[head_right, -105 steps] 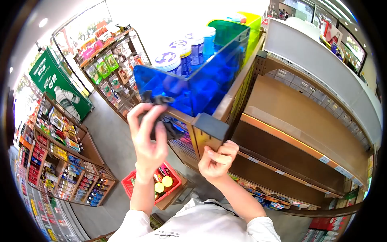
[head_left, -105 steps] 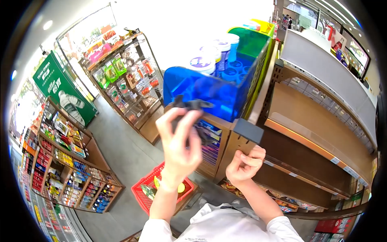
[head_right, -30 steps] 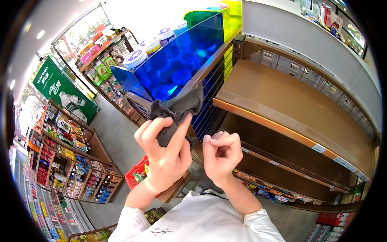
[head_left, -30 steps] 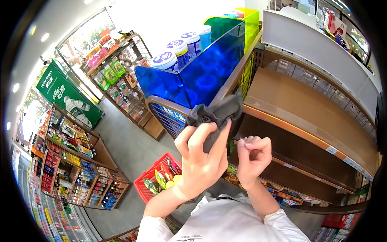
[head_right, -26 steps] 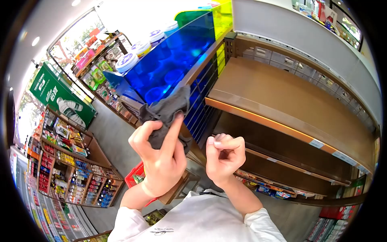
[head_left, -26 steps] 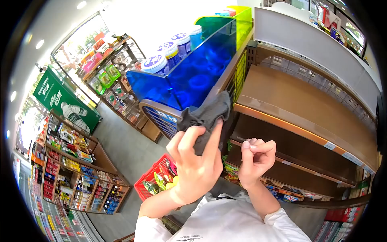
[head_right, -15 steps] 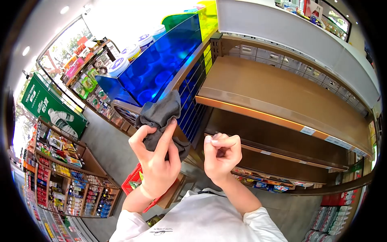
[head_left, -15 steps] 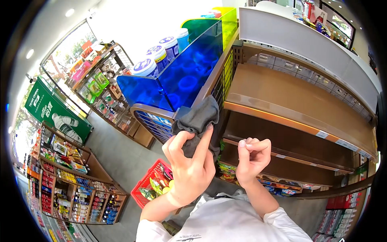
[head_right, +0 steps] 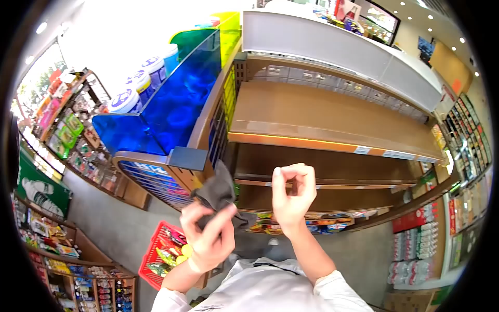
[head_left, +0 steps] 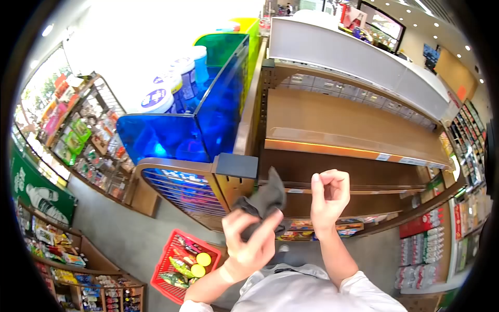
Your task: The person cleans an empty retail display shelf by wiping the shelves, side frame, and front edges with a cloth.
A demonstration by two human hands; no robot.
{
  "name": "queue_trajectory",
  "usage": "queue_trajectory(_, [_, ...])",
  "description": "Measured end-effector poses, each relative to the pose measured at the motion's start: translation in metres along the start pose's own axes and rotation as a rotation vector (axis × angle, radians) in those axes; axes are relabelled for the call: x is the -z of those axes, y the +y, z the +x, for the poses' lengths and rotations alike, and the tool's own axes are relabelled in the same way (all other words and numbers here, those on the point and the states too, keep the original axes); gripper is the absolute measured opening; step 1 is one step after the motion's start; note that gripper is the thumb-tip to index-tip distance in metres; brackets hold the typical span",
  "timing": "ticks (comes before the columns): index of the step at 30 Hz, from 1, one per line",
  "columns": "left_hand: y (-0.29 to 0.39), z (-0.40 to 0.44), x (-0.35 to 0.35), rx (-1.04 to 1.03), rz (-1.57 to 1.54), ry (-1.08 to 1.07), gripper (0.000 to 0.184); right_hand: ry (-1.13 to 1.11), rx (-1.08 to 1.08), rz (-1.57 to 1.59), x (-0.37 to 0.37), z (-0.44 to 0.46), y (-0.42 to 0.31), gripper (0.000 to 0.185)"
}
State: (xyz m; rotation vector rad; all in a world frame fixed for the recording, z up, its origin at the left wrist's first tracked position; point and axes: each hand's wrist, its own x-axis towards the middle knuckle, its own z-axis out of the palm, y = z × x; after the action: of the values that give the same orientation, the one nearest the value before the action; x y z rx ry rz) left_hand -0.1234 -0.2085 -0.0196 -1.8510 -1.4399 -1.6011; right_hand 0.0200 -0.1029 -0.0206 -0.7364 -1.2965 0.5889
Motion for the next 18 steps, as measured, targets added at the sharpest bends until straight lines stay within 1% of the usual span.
queue_trajectory(1, [0.001, -0.005, -0.008, -0.072, -0.070, 0.014, 0.049, 0.045, 0.002, -0.047, 0.007, 0.003, 0.002, 0.020])
queue_trajectory(2, [0.005, -0.010, -0.013, -0.084, -0.127, -0.038, 0.049, 0.055, -0.033, -0.061, 0.013, 0.003, 0.003, 0.019])
queue_trajectory(3, [0.004, -0.014, -0.024, -0.120, -0.156, -0.046, 0.047, 0.070, -0.071, -0.071, 0.020, 0.003, 0.004, 0.019])
queue_trajectory(5, [0.000, -0.015, -0.041, -0.099, -0.221, -0.070, 0.044, 0.054, -0.027, -0.119, 0.032, -0.003, 0.011, 0.016])
queue_trajectory(7, [0.000, -0.015, -0.053, -0.033, -0.223, -0.002, 0.037, 0.069, -0.041, -0.115, 0.040, 0.003, 0.007, 0.014])
queue_trajectory(9, [0.007, -0.008, -0.057, 0.051, -0.131, 0.050, 0.036, 0.029, 0.177, -0.196, 0.050, 0.019, 0.006, 0.015])
queue_trajectory(10, [0.007, 0.003, -0.056, 0.000, -0.082, 0.041, 0.031, 0.012, 0.209, -0.191, 0.052, 0.029, 0.000, 0.016])
queue_trajectory(11, [0.011, 0.013, -0.056, -0.002, -0.060, 0.031, 0.024, 0.022, 0.249, -0.188, 0.053, 0.039, -0.004, 0.016])
queue_trajectory(13, [0.016, 0.034, -0.055, -0.105, -0.027, -0.027, 0.021, -0.061, 0.382, -0.283, 0.062, 0.062, -0.011, 0.016])
queue_trajectory(14, [0.021, 0.046, -0.059, -0.118, -0.004, 0.052, 0.032, -0.118, 0.414, -0.317, 0.068, 0.074, -0.013, 0.018])
queue_trajectory(17, [0.037, 0.085, -0.066, -0.216, 0.041, 0.201, 0.027, -0.225, 0.441, -0.394, 0.080, 0.098, -0.015, 0.025])
queue_trajectory(18, [0.043, 0.103, -0.069, -0.233, 0.119, 0.230, 0.026, -0.263, 0.425, -0.376, 0.082, 0.102, -0.015, 0.026])
